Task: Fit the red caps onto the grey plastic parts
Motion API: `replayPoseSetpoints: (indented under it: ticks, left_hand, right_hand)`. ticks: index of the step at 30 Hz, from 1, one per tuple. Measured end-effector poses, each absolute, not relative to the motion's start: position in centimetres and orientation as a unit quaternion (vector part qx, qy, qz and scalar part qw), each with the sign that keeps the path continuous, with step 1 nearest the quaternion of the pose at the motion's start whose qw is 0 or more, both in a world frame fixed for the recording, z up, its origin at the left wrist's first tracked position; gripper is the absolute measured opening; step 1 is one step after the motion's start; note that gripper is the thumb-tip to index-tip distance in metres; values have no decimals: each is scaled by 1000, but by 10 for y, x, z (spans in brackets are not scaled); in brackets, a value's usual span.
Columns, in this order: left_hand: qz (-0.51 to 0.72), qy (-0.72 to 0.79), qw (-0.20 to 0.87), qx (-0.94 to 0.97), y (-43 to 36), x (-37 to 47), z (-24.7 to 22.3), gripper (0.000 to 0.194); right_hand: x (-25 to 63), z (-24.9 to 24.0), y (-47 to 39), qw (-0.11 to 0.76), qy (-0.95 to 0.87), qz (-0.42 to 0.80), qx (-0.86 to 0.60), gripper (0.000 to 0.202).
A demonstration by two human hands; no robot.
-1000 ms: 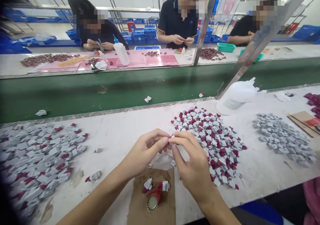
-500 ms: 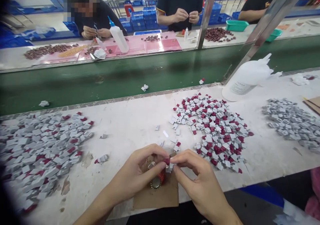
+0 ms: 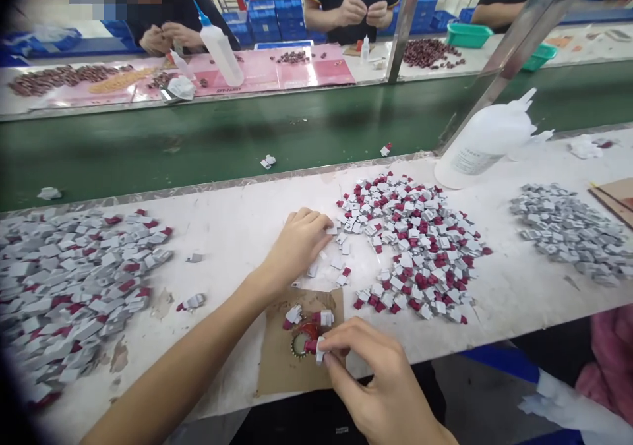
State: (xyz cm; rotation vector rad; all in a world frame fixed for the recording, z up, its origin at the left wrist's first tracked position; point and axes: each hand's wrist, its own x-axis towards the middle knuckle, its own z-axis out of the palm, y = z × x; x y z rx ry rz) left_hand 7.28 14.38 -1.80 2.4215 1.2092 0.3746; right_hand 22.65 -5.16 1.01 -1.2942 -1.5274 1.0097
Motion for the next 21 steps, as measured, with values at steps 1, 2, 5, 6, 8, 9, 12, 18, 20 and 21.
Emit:
replayPoseSetpoints:
  ticks: [1, 2, 5, 6, 8, 9, 12, 18, 20, 21]
  left_hand:
    - [139, 438, 206, 864, 142, 70, -17, 14]
    - [150, 441, 216, 858, 139, 66, -15, 14]
    - [222, 455, 275, 818, 127, 46, -8, 19]
    - [247, 468, 295, 795, 121, 38, -6, 20]
    - [278, 514, 308, 751, 110, 19, -6, 19]
    - [280, 539, 304, 734, 104, 10, -7, 19]
    - [263, 583, 281, 716, 86, -14, -17, 19]
    - [253, 583, 177, 752, 66, -35, -31, 17]
    - [250, 568, 188, 761, 65, -37, -31, 13]
    - [248, 560, 197, 765, 66, -38, -31, 14]
  right_hand:
    - [226, 10, -53, 436, -613, 403, -521, 23]
    - [226, 10, -55, 437, -615, 400, -520, 23]
    - [225, 8, -58, 436, -627, 395, -511, 23]
    - [224, 6, -58, 434, -632, 393, -508, 24]
    - [223, 3, -60, 430, -644, 382, -504, 25]
    - [222, 1, -60, 427, -652, 374, -503, 25]
    - [221, -3, -60, 410, -680, 351, -495, 27]
    - [219, 2, -55, 376, -717, 328, -486, 27]
    - [218, 5, -54, 368, -727, 319, -484, 26]
    - [217, 6, -53, 365, -730, 317, -484, 27]
